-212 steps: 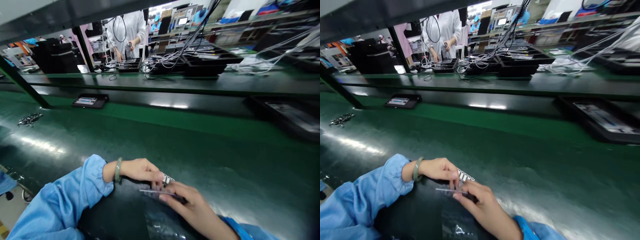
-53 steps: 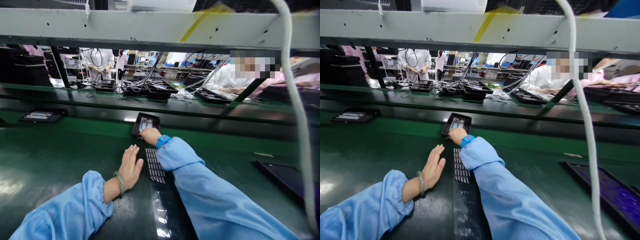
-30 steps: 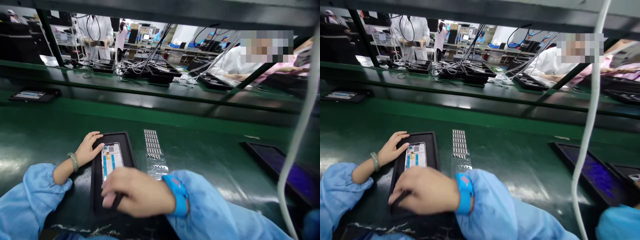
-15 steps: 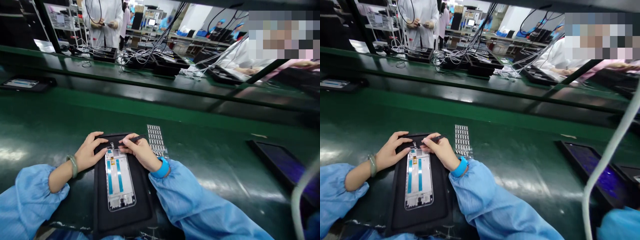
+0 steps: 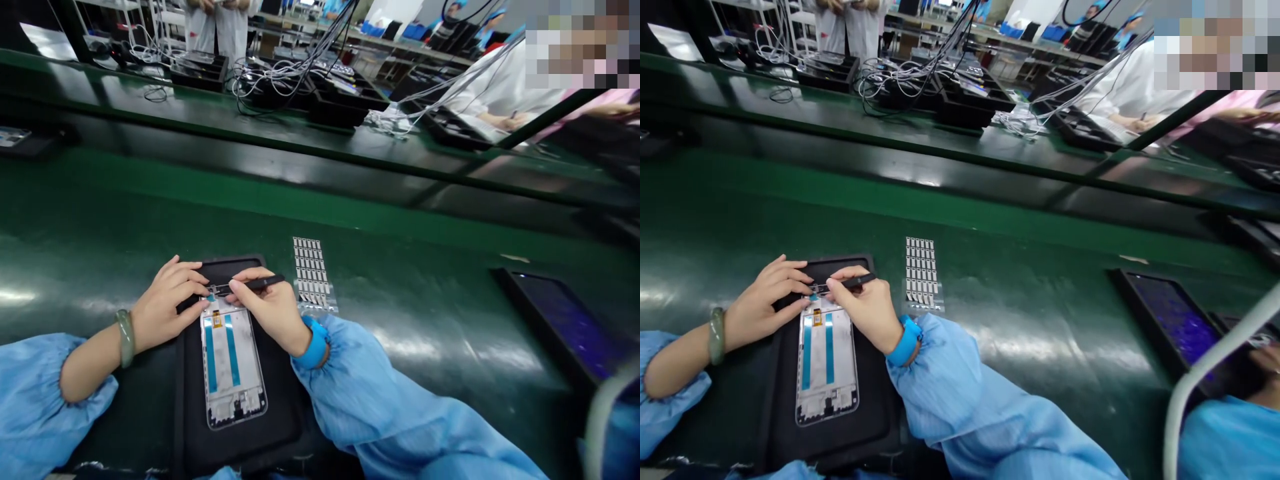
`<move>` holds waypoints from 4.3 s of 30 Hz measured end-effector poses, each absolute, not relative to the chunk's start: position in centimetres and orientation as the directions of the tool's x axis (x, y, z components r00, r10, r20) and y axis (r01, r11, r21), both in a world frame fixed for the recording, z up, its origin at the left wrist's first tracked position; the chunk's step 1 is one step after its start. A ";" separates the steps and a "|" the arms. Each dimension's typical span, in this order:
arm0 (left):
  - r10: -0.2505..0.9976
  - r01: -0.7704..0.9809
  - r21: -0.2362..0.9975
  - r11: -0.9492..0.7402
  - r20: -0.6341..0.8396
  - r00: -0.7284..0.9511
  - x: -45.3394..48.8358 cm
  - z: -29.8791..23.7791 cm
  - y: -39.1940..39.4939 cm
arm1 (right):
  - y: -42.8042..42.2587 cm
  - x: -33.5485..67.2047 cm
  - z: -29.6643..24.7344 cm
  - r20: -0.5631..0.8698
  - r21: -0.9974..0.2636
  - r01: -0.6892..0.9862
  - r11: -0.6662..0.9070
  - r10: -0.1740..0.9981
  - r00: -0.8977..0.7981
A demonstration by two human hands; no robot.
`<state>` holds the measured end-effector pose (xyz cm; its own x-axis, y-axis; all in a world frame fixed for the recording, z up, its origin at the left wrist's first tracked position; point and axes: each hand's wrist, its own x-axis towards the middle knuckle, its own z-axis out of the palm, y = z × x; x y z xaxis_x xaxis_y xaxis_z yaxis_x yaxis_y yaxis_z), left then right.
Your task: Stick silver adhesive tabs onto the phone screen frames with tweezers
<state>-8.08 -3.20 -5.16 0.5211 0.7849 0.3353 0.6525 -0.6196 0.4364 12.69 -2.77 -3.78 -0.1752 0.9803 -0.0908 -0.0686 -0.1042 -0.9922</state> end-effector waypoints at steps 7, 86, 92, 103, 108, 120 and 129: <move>0.798 0.641 0.477 -0.601 0.322 0.510 -8.1 -5.3 -3.2 | -3.0 12.7 -3.6 -0.091 -0.995 -0.027 -0.097 0.982 -0.169; 0.704 0.677 0.194 -0.710 0.225 0.673 -7.7 -3.4 -4.1 | -3.0 13.1 -3.5 0.223 -0.894 0.335 0.299 0.943 -0.246; 0.767 0.767 0.092 -0.635 0.194 0.612 -6.1 -2.5 -5.4 | -2.9 13.2 -3.4 0.191 -0.899 0.344 0.272 0.949 -0.250; 0.817 0.825 0.093 -0.558 0.238 0.526 -5.2 -3.1 -6.3 | -1.3 12.7 -3.5 0.163 -0.982 0.065 0.179 0.966 -0.200; 0.815 0.827 0.082 -0.556 0.253 0.522 -5.1 -3.3 -6.4 | -0.8 12.3 -3.6 0.096 -0.994 0.029 0.109 0.953 -0.288; 0.824 0.828 0.103 -0.551 0.224 0.520 -5.1 -3.3 -6.4 | -1.1 12.6 -3.4 0.185 -0.924 0.256 0.285 0.917 -0.354; 0.824 0.825 0.122 -0.552 0.235 0.516 -5.1 -3.3 -6.4 | -1.4 12.4 -3.2 0.298 -0.858 0.301 0.415 0.881 -0.367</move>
